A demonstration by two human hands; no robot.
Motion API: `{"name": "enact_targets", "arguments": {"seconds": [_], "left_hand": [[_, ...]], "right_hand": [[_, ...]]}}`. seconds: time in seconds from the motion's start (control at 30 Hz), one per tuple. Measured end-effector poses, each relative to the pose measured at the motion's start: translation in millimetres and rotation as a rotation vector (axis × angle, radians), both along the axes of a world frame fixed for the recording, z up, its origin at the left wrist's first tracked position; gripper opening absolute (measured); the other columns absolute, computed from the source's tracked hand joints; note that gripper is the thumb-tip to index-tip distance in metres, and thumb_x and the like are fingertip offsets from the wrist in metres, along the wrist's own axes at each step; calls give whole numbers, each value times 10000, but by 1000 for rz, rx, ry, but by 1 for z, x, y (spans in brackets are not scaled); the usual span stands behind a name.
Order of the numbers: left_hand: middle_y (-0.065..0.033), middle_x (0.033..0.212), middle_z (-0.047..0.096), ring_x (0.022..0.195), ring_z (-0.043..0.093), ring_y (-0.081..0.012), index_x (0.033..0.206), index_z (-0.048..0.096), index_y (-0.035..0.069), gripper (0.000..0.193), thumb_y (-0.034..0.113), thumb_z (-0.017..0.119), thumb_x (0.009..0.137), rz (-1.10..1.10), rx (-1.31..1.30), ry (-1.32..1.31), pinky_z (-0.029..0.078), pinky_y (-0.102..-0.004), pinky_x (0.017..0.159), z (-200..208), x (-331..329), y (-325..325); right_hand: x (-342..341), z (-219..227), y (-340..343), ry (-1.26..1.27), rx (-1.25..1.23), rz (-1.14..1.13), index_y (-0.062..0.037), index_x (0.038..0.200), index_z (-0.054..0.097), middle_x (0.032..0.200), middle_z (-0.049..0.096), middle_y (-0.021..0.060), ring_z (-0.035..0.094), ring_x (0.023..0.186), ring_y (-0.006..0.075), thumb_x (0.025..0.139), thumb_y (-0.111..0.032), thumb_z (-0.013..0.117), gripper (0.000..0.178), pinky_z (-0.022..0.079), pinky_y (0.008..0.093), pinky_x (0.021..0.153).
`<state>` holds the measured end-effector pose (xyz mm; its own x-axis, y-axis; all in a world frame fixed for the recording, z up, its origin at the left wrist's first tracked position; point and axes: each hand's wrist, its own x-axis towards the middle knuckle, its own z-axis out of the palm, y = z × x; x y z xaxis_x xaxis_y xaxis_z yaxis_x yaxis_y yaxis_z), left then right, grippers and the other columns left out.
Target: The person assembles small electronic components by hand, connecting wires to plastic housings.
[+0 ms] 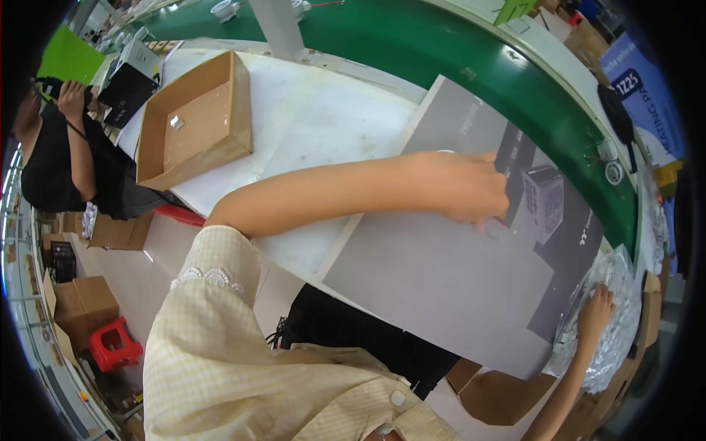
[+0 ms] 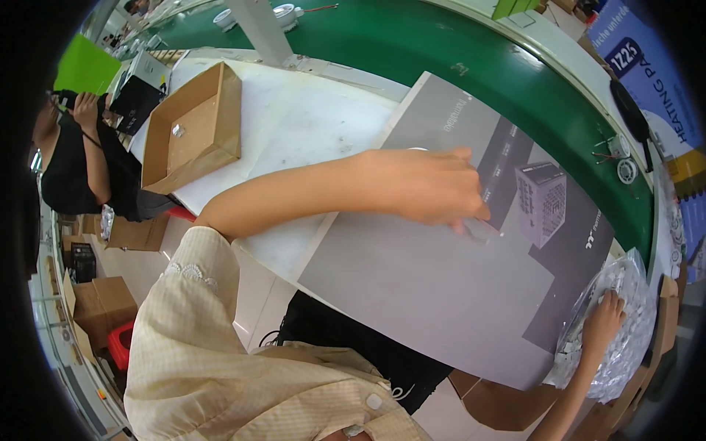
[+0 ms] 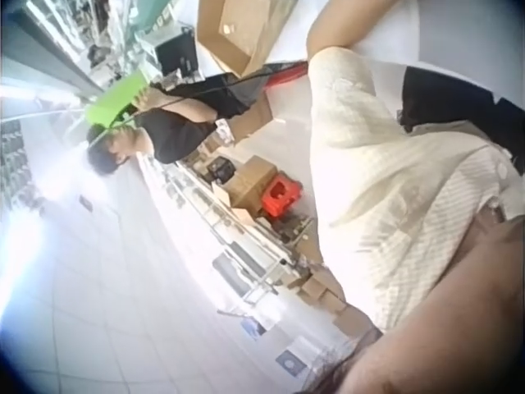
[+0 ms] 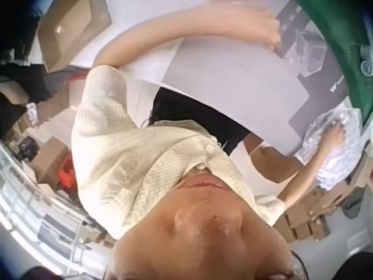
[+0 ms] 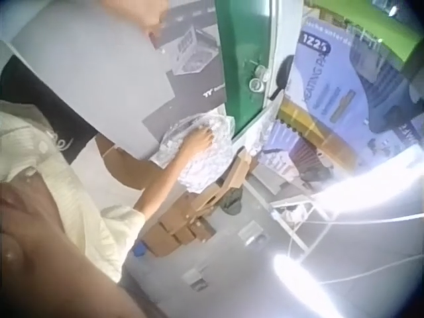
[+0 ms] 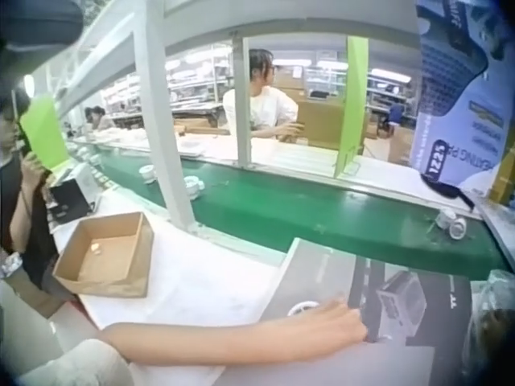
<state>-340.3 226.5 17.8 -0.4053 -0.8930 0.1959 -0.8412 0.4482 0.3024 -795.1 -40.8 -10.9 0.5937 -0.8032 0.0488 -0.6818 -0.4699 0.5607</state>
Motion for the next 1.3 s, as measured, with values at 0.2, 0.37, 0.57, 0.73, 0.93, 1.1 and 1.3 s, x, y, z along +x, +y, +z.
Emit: {"name": "enact_targets", "arguments": {"seconds": [0.2,0.37,0.57,0.73,0.93,1.1,1.3], "left_hand": [[-104,835,632,831,606,-288,867,663,48,35,44,634,847,-24,-70,-23,437,-371,873,1,9,3],[-142,929,621,852,597,-322,835,643,41,25,22,632,824,71,-134,-175,472,-372,846,1,-2,-3],[-168,962,618,902,604,-371,881,660,15,66,72,633,862,32,-132,126,493,-435,834,-11,-12,-12],[-133,875,677,782,636,-311,1068,750,56,191,119,631,933,94,76,414,510,-418,741,-4,-10,-20],[-134,808,694,699,619,-270,1054,779,126,196,102,677,888,182,200,622,471,-387,647,13,-19,-21],[-120,789,675,679,600,-275,1000,784,121,151,126,686,885,122,96,589,463,-389,634,4,-23,-20],[-128,767,657,694,608,-293,951,769,69,131,148,702,870,121,-16,608,475,-402,644,-1,-34,-20]], "right_hand": [[2,3,27,-160,32,214,-23,1362,527,1260,615,141,516,1228,344,865,28,554,500,401,487,1001],[21,18,59,-331,238,134,-9,1280,594,1191,622,208,566,1124,402,937,-4,541,347,458,456,955],[1,20,62,-607,205,246,27,1169,644,1155,653,206,642,1028,383,924,22,595,249,520,411,851],[85,49,113,-1196,437,216,5,1213,646,1223,659,109,636,1111,208,930,1,655,283,514,320,958],[193,28,152,-1421,966,327,25,1247,630,1211,638,105,621,1141,192,847,88,699,411,522,321,977],[199,11,155,-1186,885,336,-17,1236,655,1189,664,112,633,1132,209,790,98,728,467,523,322,969],[191,2,156,-1013,556,479,-55,1233,671,1153,687,104,646,1055,248,768,64,759,488,521,322,928]]}}
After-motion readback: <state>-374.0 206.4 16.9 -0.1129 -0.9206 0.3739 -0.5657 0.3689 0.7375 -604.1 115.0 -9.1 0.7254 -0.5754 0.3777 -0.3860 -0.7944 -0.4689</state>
